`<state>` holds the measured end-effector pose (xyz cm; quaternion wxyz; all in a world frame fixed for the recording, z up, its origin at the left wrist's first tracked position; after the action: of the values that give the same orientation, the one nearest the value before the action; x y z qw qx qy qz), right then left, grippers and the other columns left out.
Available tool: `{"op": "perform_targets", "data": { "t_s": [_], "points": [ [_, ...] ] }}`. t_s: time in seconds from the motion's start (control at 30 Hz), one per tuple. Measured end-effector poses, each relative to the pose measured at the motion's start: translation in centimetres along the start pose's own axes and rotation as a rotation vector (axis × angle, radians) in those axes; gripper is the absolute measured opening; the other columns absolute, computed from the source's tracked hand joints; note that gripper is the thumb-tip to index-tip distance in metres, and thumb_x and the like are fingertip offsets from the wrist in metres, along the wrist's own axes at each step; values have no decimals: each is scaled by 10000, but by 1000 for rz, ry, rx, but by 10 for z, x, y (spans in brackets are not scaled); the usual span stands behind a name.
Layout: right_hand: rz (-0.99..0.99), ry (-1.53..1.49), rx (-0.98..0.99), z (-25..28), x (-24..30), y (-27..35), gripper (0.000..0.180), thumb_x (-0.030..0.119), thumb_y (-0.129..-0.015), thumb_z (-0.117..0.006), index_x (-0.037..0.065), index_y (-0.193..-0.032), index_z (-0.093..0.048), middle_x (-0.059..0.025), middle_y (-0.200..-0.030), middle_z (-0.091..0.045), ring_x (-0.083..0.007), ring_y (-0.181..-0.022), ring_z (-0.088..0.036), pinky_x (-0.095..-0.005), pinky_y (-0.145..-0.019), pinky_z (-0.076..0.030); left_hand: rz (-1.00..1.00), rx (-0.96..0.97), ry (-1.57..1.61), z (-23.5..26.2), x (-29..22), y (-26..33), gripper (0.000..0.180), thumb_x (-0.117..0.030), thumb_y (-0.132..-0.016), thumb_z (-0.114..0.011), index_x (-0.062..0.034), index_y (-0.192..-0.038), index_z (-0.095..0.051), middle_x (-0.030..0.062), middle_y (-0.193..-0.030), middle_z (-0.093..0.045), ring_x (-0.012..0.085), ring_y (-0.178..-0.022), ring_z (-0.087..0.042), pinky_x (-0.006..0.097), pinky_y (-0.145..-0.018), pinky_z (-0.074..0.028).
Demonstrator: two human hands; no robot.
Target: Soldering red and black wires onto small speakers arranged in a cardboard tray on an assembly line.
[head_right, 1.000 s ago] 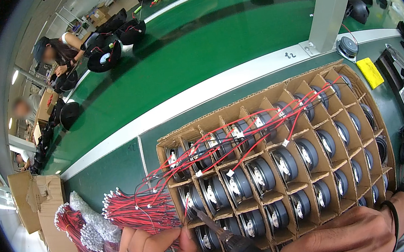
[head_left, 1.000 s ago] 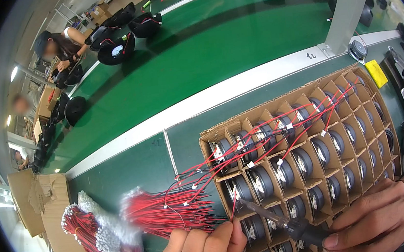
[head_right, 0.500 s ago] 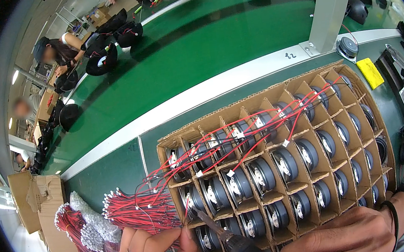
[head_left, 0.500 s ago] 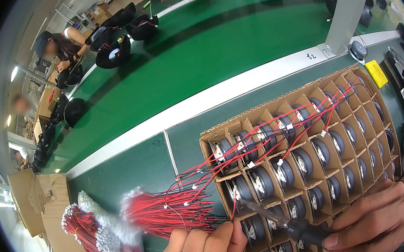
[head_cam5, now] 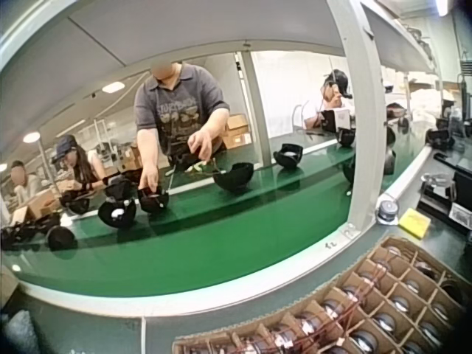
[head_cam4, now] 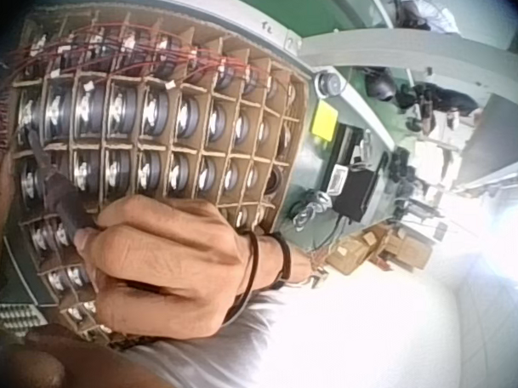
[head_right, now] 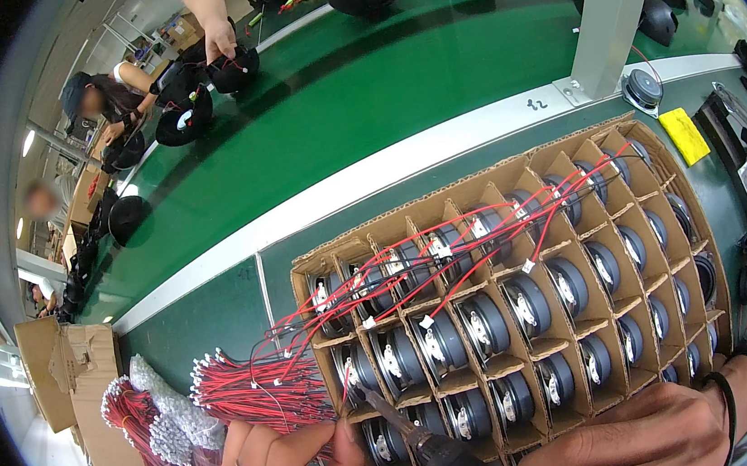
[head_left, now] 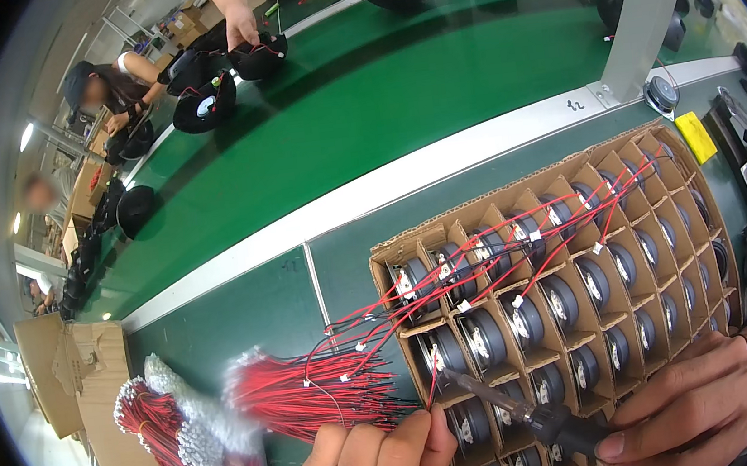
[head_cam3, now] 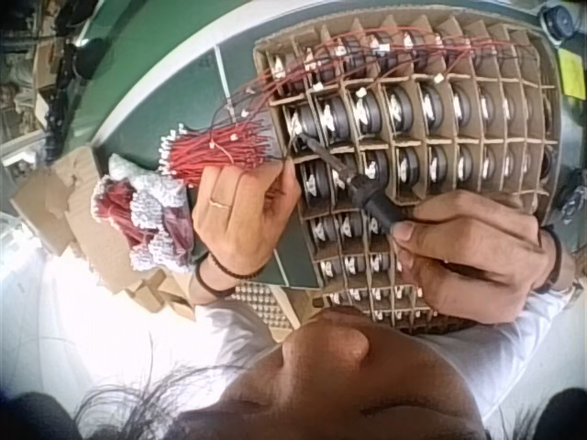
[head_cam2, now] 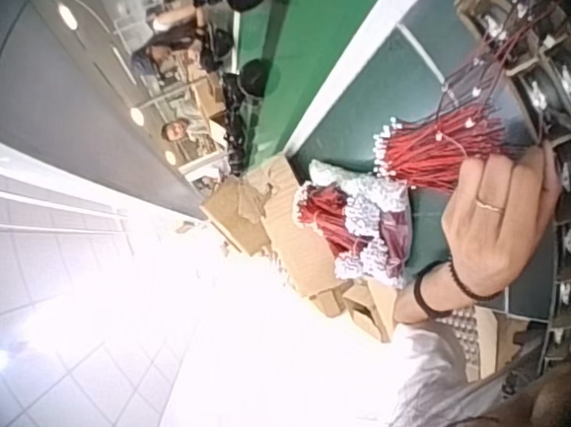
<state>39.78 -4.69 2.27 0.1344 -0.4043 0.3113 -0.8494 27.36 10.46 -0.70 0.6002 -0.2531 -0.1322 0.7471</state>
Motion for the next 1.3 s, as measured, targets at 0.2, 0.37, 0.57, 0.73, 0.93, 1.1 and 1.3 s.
{"op": "perform_targets", "data": {
  "t_s": [0.2, 0.37, 0.57, 0.73, 0.93, 1.1, 1.3],
  "points": [
    [3, 7, -3, 0, 0, 0, 178, -130, -680, -781, -42, -697, -626, -176, -879, -666, -260, -667, -696, -283, -503, -620, 2, -2, -1, 0, 0, -1, 224, 46, -733, -855, -59, -844, -692, 50, -677, -493, 227, -576, -493, 341, -530, -421],
    [8, 14, -1, 0, 0, 0, 183, -133, -682, -779, -39, -696, -623, -176, -884, -665, -259, -668, -695, -281, -505, -619, 2, -2, 0, 0, 0, -1, 224, 48, -730, -855, -60, -835, -690, 50, -676, -492, 226, -576, -494, 341, -529, -419],
    [5, 21, -2, 0, 1, 1, 193, -129, -681, -779, -32, -691, -612, -179, -897, -668, -257, -675, -700, -278, -513, -625, 3, -3, 1, 0, 0, -1, 226, 45, -730, -858, -60, -836, -688, 52, -676, -495, 230, -578, -499, 343, -532, -421],
    [7, 23, -25, 0, 1, 1, 190, -125, -663, -775, -34, -682, -610, -180, -895, -670, -260, -680, -702, -280, -515, -630, 8, 0, -1, 1, 0, -1, 231, 45, -729, -859, -60, -840, -686, 53, -677, -499, 231, -577, -500, 344, -532, -424],
    [4, 16, -12, 1, 1, 0, 181, -119, -654, -778, -32, -686, -623, -176, -897, -675, -262, -687, -706, -279, -506, -630, 9, 0, -3, 0, 0, -1, 236, 54, -725, -858, -61, -839, -686, 51, -679, -504, 230, -576, -502, 343, -531, -425],
    [7, 18, -20, 1, 0, 1, 191, -109, -653, -794, -24, -686, -626, -176, -904, -678, -263, -694, -712, -275, -512, -635, 14, 9, 2, -2, 0, -1, 230, 49, -726, -854, -62, -839, -687, 51, -685, -515, 232, -584, -511, 345, -536, -431],
    [0, 20, -29, 1, 1, 1, 210, -100, -652, -807, -6, -679, -622, -174, -907, -679, -259, -699, -715, -272, -510, -634, 11, 16, 1, -3, -1, 1, 223, 32, -731, -857, -69, -841, -691, 52, -690, -518, 236, -590, -514, 347, -541, -436]
  ]
}}
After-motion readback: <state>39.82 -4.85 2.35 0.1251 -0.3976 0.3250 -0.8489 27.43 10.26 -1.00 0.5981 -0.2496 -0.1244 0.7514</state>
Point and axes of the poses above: each hand's wrist, its own y-axis away from the middle knuckle, its own z-axis out of the back of the hand, x = y × z, the point moved 7 cm from there along -y, towards the middle knuckle
